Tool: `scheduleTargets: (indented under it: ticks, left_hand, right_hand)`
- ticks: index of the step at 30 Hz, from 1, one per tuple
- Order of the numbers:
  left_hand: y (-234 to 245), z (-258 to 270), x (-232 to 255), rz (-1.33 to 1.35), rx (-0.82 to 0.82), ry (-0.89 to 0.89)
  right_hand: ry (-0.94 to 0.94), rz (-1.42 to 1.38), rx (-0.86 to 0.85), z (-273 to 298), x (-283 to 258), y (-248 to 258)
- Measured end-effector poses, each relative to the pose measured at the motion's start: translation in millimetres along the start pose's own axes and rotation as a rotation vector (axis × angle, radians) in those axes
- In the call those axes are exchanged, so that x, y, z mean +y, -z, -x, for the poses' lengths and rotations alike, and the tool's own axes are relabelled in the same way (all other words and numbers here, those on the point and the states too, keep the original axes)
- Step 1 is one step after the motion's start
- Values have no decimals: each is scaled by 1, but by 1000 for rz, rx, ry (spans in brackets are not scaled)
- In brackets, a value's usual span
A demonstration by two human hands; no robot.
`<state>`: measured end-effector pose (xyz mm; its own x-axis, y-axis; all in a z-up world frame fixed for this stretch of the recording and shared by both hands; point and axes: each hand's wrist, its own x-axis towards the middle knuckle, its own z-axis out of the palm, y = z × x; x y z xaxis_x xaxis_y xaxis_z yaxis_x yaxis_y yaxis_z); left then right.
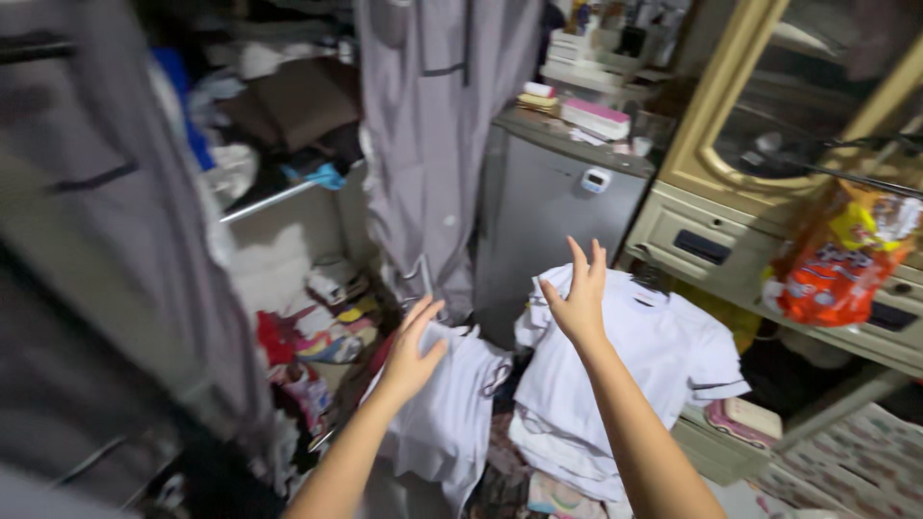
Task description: The person repeatedly removes shirts from a clothing rack, briefly holds them up, and places them on a pile on the floor. The person handles multiple white shirts and one yellow and green shirt.
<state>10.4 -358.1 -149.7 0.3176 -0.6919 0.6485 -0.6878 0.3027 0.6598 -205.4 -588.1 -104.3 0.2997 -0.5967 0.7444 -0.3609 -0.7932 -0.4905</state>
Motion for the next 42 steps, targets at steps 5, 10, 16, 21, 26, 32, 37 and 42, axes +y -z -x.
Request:
scheduleTargets:
  ticks: [5, 10, 16, 21, 26, 32, 37, 42]
  left_hand:
    - [74, 30, 36, -76, 81, 17]
    - [145, 62, 77, -206, 179, 7]
    - [226, 104, 151, -284, 339, 120]
    - [284, 137, 220, -591, 424, -49]
    - [340, 159, 266, -1037, 512, -93]
    - [382, 179, 285, -1186, 577, 37]
    - [391, 188, 281, -1220, 569, 123]
    - [399, 195, 279, -1216, 561, 113]
  right_hand:
    - [101, -142, -50, 12, -113, -9]
    - [169, -302, -133, 30, -211, -24]
    - [308, -476, -216, 57, -322, -50]
    - [422, -654, -265, 87, -417, -70]
    - [538, -832, -327, 114, -511, -68]
    - [563, -1025, -487, 125, -600, -66]
    - [576, -825, -483, 121, -638, -89]
    - [467, -459, -411, 96, -640, -129]
